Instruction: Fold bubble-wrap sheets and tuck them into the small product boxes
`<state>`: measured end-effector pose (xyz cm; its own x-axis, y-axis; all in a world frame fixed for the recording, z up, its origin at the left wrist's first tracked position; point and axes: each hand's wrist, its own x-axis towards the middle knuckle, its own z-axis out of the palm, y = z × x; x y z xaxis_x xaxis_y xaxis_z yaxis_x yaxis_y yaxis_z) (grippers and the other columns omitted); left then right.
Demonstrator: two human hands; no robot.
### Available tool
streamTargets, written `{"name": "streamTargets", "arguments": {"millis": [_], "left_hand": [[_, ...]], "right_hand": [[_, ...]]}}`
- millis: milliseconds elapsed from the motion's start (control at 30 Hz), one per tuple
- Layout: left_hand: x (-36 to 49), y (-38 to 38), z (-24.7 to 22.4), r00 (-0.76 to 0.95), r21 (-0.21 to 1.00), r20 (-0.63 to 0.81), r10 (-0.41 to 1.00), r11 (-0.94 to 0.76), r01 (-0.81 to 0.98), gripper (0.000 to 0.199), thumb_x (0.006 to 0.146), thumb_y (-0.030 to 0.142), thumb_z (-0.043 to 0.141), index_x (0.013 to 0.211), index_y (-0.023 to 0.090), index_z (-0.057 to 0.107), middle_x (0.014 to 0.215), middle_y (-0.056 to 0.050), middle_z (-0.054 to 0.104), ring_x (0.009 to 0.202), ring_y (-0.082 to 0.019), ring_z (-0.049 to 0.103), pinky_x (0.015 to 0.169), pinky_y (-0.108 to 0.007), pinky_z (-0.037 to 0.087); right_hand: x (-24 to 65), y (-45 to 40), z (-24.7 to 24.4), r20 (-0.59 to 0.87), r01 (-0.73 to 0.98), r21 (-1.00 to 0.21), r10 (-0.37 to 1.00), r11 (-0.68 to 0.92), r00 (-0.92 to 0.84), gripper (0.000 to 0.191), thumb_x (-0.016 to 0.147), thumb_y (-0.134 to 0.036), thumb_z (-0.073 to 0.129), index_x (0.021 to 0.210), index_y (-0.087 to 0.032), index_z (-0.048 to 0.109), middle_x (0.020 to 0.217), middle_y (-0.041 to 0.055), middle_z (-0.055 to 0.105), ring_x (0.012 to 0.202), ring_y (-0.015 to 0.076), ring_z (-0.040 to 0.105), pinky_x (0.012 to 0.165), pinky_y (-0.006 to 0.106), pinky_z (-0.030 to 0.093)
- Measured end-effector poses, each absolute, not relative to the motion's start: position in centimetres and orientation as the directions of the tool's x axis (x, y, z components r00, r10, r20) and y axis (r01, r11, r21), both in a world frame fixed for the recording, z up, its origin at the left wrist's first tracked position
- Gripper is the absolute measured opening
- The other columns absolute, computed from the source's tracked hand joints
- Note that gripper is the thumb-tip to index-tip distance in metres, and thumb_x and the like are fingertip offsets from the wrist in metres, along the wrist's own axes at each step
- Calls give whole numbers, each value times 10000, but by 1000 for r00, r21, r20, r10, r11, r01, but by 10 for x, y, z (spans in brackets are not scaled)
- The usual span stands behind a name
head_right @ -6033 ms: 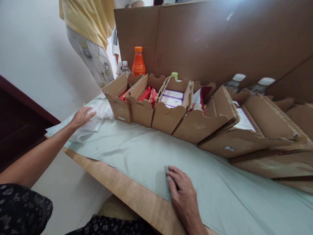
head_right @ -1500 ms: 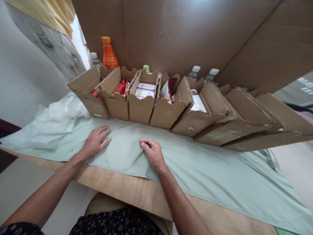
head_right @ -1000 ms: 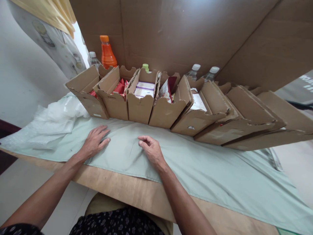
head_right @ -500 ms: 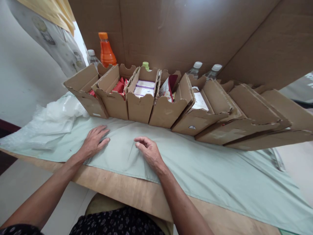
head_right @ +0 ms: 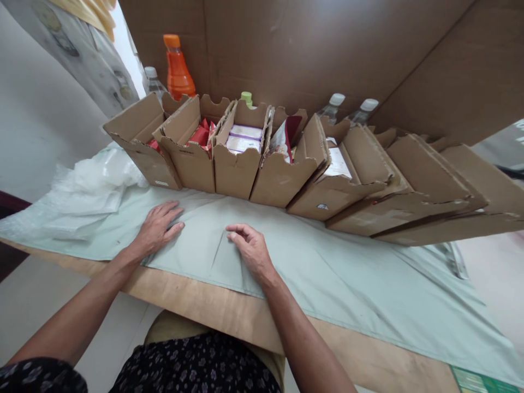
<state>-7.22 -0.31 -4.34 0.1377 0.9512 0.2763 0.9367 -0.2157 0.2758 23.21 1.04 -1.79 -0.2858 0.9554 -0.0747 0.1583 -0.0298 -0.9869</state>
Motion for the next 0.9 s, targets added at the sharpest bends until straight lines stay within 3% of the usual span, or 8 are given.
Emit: {"name": "streamTargets", "arguments": {"millis": [100,300,467,567,667,767,833,900], "left_hand": [[-72,-3,-43,137,284,274,952,-216,934,423,984,384,498,1315,187,674,1498,-155,606,1420,-367,509,1172,-576,409],[-72,-4,-44,146,279,280,949,-225,933,411,982,370,502,1309,189,676,1494,-159,609,1415,-363,514,1169,-573,415],[-73,-3,-47,142,279,304,942,-230,932,397,980,369,503,1297,203,675,1472,-151,624,1407,-352,527,1168,-555,426],[-74,-5,-49,142,265,325,935,-235,935,387,978,379,490,1272,207,675,1448,-160,635,1390,-369,541,1149,-576,447],[-71,-13,-46,155,214,397,905,-256,943,367,980,399,485,1248,222,664,1419,-172,636,1398,-405,530,1119,-609,469],[-62,-25,-38,251,163,457,854,-357,920,370,996,410,474,1287,237,624,1450,-183,606,1405,-428,522,1086,-642,485],[-51,-33,-32,342,154,461,819,-454,878,373,1006,409,475,1317,246,600,1484,-180,583,1413,-421,521,1067,-624,504],[-37,-38,-27,424,152,451,785,-536,831,374,1012,411,484,1340,261,584,1503,-164,572,1423,-400,519,1066,-588,517]], "right_hand": [[229,7,-23,-18,216,-975,959,45,-283,313,889,-433,617,1063,-211,754,954,62,778,882,210,709,820,353,546],[220,-5,-31,151,331,-903,925,273,-350,158,872,-301,633,936,-258,771,1153,70,774,1110,279,666,1051,477,471],[215,-20,-34,225,504,-657,783,562,-580,270,906,-179,601,1104,-251,770,1333,102,717,1237,313,601,1022,518,456],[214,-33,-34,213,526,-565,728,636,-651,307,934,-169,601,1203,-224,737,1419,113,671,1325,306,562,1075,520,437],[221,-47,-28,210,473,-604,700,642,-683,286,932,-185,637,1199,-212,736,1441,99,663,1379,282,553,1139,491,418],[247,-57,-14,200,366,-730,692,577,-693,236,964,-204,609,1149,-224,756,1298,65,748,1267,218,659,1121,416,465],[277,-59,-2,187,348,-811,773,469,-606,234,987,-234,572,1108,-244,773,1180,48,789,1123,193,729,1045,381,529],[316,-56,12,172,385,-860,901,335,-398,227,980,-286,573,1043,-265,790,1096,44,805,1026,206,754,965,380,573]]}}
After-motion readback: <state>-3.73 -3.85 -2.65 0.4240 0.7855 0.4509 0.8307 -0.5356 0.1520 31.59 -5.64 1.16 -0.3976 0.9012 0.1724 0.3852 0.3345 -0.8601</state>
